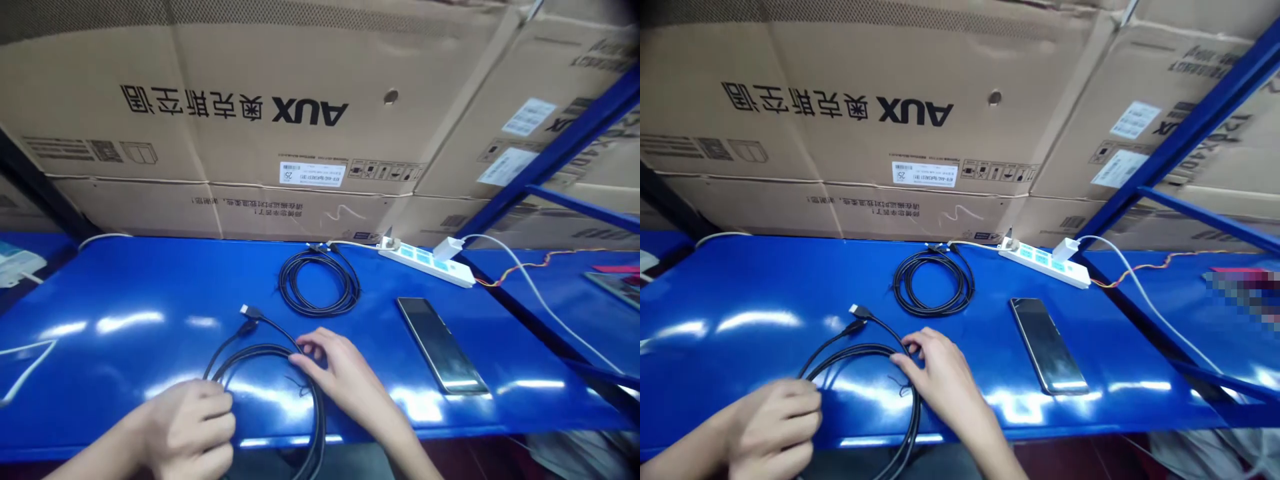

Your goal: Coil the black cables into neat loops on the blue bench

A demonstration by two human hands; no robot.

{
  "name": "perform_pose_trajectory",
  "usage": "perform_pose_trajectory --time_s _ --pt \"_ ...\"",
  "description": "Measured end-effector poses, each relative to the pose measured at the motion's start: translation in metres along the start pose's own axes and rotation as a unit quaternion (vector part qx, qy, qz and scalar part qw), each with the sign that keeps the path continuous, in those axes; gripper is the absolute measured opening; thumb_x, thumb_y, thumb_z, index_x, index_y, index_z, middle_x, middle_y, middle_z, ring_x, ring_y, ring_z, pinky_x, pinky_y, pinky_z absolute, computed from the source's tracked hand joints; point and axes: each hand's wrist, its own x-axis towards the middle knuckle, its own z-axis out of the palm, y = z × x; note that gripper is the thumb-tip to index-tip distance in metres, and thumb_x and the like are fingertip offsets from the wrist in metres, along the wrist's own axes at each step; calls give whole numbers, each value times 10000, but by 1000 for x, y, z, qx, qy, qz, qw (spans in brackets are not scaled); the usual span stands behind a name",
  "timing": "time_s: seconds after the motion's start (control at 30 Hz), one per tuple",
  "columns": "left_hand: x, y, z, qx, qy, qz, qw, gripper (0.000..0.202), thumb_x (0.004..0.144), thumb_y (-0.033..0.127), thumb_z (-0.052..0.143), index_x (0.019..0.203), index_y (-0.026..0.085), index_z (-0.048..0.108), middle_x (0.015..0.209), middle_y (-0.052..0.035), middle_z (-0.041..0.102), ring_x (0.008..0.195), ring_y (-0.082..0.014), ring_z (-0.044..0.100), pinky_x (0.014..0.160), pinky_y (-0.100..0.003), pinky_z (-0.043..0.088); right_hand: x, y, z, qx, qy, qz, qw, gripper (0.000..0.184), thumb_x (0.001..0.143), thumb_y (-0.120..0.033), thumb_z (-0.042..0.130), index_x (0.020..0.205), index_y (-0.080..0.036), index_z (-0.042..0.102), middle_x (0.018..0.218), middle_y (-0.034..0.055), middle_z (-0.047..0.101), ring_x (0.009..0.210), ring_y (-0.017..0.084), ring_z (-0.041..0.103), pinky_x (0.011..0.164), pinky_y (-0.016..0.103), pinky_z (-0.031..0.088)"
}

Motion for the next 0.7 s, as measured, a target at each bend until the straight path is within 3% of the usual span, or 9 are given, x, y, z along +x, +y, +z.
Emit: perform_pose_trajectory --time_s 0.07,0.17,0.23,0.33,0.5,0.6,0.7 --pt "0 -3 1 -10 13 -8 1000 647 1057 390 438 431 233 495 434 22 396 429 -160 296 402 -352 215 5 -5 -1 -12 -29 20 999 237 858 -289 810 1081 -232 753 941 21 765 898 236 706 810 330 524" --pt "1 -5 1 -5 12 2 1000 673 1055 440 432 415 238 487 424 25 385 411 -155 291 381 -357 213 9 -9 -1 -26 -47 30 998 381 808 -311 851 1153 -232 709 844 -6 738 844 238 687 745 322 495" --pt "5 -4 -1 6 7 15 1000 652 1044 401 475 412 241 481 426 30 382 409 -153 295 370 -354 223 11 -12 -1 -43 -49 26 998 306 821 -307 820 1089 -220 700 796 -9 698 815 239 654 732 329 462" --pt "13 -1 -9 22 -7 24 999 577 988 259 568 421 239 462 430 43 366 411 -148 281 361 -351 215 14 -16 -2 -42 -63 6 997 154 798 -180 776 909 -209 674 821 -1 674 829 229 621 740 326 436" --pt "19 1 -16 45 -38 11 998 556 974 167 516 428 238 433 433 43 370 409 -145 287 353 -340 243 15 -11 -10 69 -137 -15 988 184 833 -232 778 981 -222 671 761 -30 730 738 196 702 647 270 505" --pt "14 1 -10 32 -12 10 999 558 971 192 561 430 251 437 434 49 362 396 -149 297 350 -350 237 16 -6 -8 129 -137 -5 982 174 884 -259 734 1047 -206 704 860 16 799 839 222 770 752 300 568" --pt "11 -2 -6 20 -5 9 1000 546 956 189 607 434 255 462 436 53 376 388 -151 318 370 -357 234 16 -3 -3 169 -128 3 977 136 885 -277 724 983 -183 723 877 44 807 886 264 783 802 343 576"
